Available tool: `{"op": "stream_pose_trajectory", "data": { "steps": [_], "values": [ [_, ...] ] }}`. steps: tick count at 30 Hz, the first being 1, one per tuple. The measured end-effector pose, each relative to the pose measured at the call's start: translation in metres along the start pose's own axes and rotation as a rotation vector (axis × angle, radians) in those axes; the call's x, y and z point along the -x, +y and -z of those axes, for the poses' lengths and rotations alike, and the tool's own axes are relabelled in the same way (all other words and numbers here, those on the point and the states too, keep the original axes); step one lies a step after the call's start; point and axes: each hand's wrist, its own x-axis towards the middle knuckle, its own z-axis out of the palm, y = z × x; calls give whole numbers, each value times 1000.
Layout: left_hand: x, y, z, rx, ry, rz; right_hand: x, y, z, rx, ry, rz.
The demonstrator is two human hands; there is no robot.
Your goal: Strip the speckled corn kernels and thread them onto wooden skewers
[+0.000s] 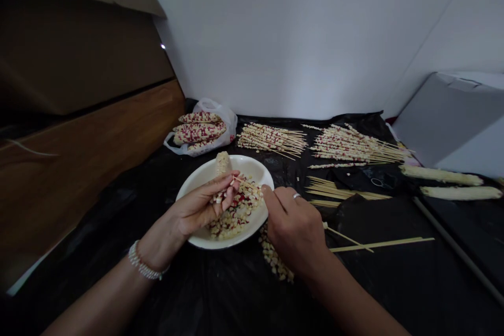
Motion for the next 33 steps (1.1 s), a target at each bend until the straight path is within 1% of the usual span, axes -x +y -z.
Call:
{"op": "stream_pose_trajectory", "data": {
  "steps": [5,11,15,19,24,28,33],
  "values": [
    [-1,0,2,0,18,-14,0,1,-1,32,-33,8],
    [1,-1,-2,-4,64,-55,1,0,0,81,-54,38],
    [0,-1,-1,-35,48,-75,2,-1,0,118,-61,51],
    [0,-2,-1,-67,12,-61,3,-1,1,131,-75,55],
    [0,-2,-1,-45,44,-75,3,-1,1,149,-91,46],
    [-1,-2,0,-40,51,-72,3,-1,-1,142,-66,42],
    [-1,-2,-2,-32,101,-68,2,-1,-1,130,-22,44]
  ]
}}
